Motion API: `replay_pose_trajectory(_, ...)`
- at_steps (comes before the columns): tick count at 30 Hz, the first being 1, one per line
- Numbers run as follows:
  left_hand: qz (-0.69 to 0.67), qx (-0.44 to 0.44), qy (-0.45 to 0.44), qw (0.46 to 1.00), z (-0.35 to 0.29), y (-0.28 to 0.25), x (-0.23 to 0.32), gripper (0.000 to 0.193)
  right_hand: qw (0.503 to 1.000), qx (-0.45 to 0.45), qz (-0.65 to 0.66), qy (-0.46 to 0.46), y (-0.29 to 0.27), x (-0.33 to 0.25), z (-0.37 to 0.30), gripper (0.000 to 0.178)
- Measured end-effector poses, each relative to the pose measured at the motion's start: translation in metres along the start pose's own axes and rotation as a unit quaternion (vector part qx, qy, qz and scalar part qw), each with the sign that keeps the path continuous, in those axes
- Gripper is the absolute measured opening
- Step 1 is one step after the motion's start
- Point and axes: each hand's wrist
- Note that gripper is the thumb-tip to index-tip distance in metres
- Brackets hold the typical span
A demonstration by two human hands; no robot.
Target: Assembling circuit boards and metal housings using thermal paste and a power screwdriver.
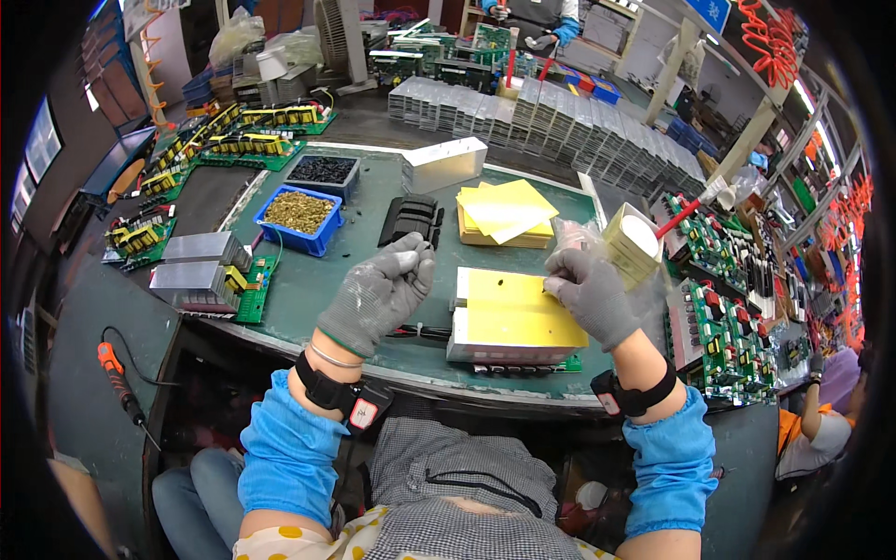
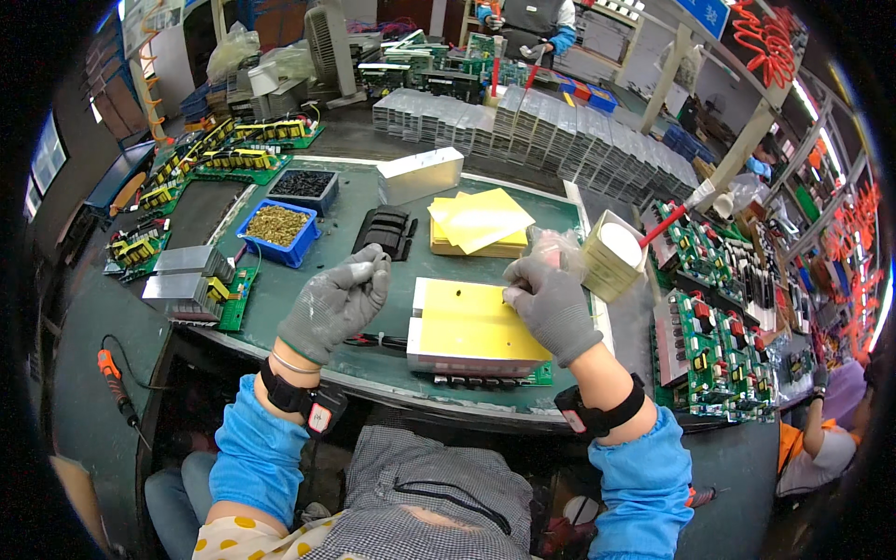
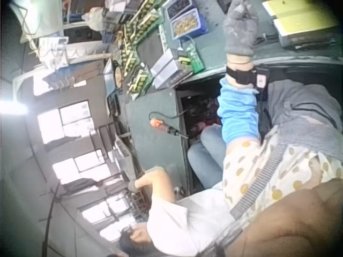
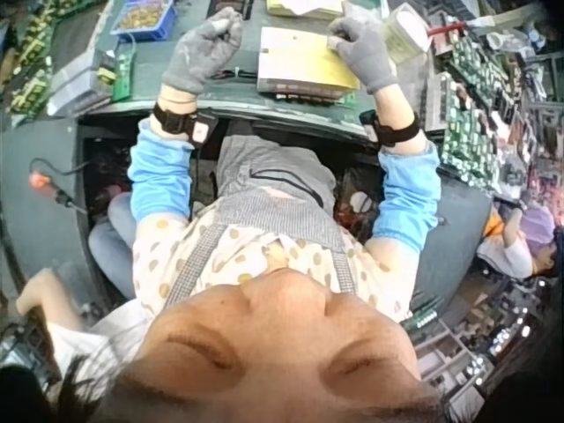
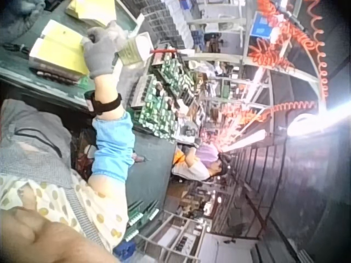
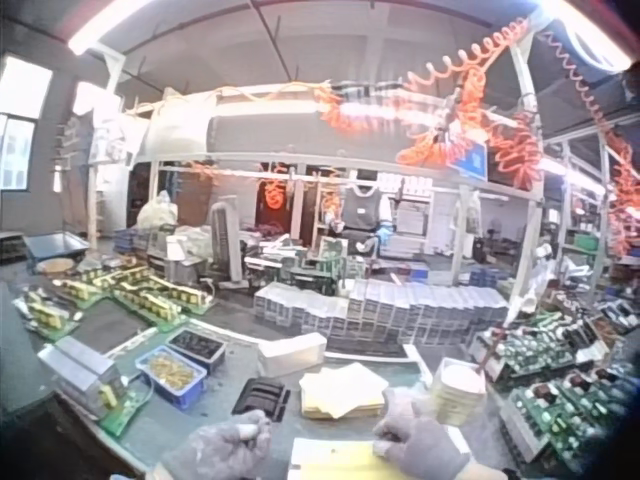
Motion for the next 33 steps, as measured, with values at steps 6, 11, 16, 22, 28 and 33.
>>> replay_pose_trajectory(6, -0.013, -0.054, -0.009, 0.998, 0.005, -0.012, -0.002, 0.022, 0.997, 0.029, -0.065, -0.008, 0.006, 0.002, -0.001, 0.014)
replay_pose_trajectory(11, 0.003, -0.059, -0.027, 0.998, 0.003, -0.013, 0.001, 0.021, 0.995, 0.031, -0.096, -0.013, 0.01, -0.001, 0.0, 0.009)
replay_pose_trajectory(16, 0.016, -0.049, -0.02, 0.998, -0.002, -0.006, -0.005, 0.021, 0.986, 0.044, -0.146, -0.068, 0.017, -0.001, -0.002, 0.01)
replay_pose_trajectory(22, 0.006, -0.075, -0.039, 0.996, 0.0, 0.004, -0.011, 0.022, 0.981, 0.063, -0.145, -0.112, 0.001, -0.027, -0.001, 0.018)
replay_pose_trajectory(28, 0.023, -0.077, -0.052, 0.995, -0.003, 0.011, -0.014, 0.022, 0.964, 0.058, -0.015, -0.261, 0.024, -0.076, 0.011, 0.022)
replay_pose_trajectory(33, 0.097, -0.117, -0.082, 0.985, -0.01, 0.023, -0.018, 0.027, 0.958, 0.059, 0.017, -0.282, 0.043, -0.08, 0.02, 0.029)
Point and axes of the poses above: each hand's wrist, its own z-axis towards the middle knuckle, its own y-axis out of the palm, x = y × z, and after that the axes turned 4 degrees about -x, right-handed
